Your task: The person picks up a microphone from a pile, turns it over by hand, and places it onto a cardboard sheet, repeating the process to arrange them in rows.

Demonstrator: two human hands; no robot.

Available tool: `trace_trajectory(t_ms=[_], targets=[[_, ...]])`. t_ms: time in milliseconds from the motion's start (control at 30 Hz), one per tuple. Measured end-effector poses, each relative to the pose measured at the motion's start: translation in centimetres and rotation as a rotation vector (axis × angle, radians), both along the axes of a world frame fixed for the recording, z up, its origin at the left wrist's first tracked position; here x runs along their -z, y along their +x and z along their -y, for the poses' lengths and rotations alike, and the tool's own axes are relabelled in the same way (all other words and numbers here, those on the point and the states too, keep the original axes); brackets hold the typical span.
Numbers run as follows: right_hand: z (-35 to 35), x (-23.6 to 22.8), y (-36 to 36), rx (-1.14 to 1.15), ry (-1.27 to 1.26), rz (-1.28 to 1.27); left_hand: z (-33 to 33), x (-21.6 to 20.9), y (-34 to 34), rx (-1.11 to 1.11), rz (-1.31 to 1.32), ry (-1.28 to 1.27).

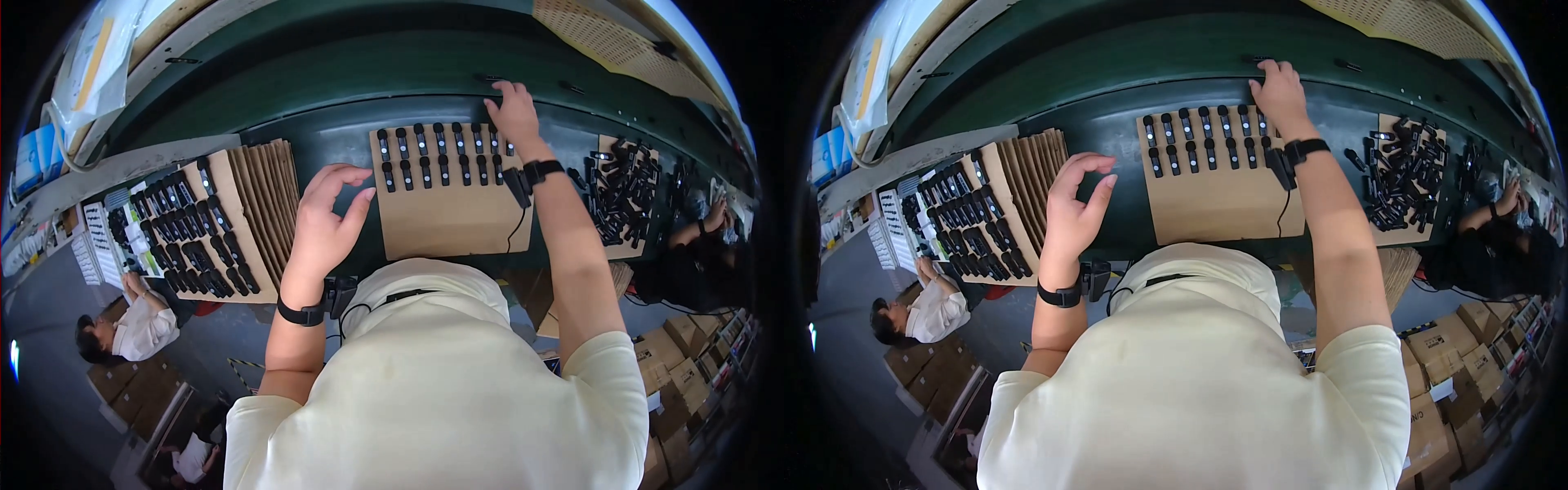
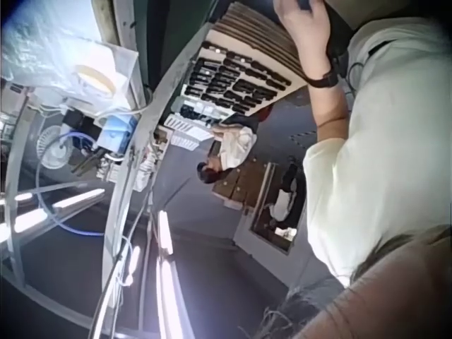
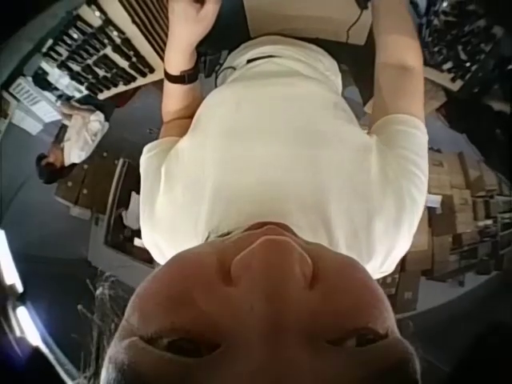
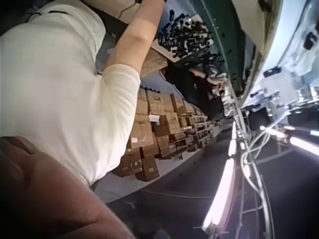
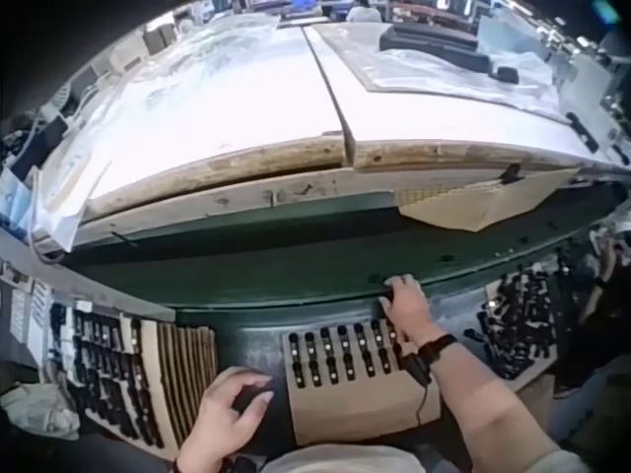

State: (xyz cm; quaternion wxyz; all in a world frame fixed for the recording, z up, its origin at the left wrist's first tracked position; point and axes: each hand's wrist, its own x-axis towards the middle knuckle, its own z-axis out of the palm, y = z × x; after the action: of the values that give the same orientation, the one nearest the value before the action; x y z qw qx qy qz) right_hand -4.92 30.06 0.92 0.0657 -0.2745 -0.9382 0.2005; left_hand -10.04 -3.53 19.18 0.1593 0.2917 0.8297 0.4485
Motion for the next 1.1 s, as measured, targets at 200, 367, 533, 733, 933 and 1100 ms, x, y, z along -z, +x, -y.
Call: trace_trajectory(t_ms=[200,367,533,733,933,1100], targets=[[-2.2,2.4,-4.2,0.019,0.015,0.129,0.6,0.6,-0.4,-0.036,-0.001,-0.014],[-2.9,2.2,-5.1,-0.095,-0.030,0.168,0.7,0.6,-0.2,-0.050,0.036,-0.011],[1.9,-3.4,-2.9,-0.212,-0.574,-0.119,0.3,0.3,0.3,-0.013,-0.005,0.003],[10.2,-16.9,4.8,-0.437,-0.700,-0.361,-1.2,-2.8,2.0,0.101,-0.164,0.125],[14.0,-22.7,9.7,-0.574,-0.561,-0.591,-1.3,-5.9,4.8,0.240,-0.177,0.242],[15.1,-24.6,12.1,-0.609,-0.529,-0.638,-0.2,-7.8,6.8,0.294,-0.225,0.315]])
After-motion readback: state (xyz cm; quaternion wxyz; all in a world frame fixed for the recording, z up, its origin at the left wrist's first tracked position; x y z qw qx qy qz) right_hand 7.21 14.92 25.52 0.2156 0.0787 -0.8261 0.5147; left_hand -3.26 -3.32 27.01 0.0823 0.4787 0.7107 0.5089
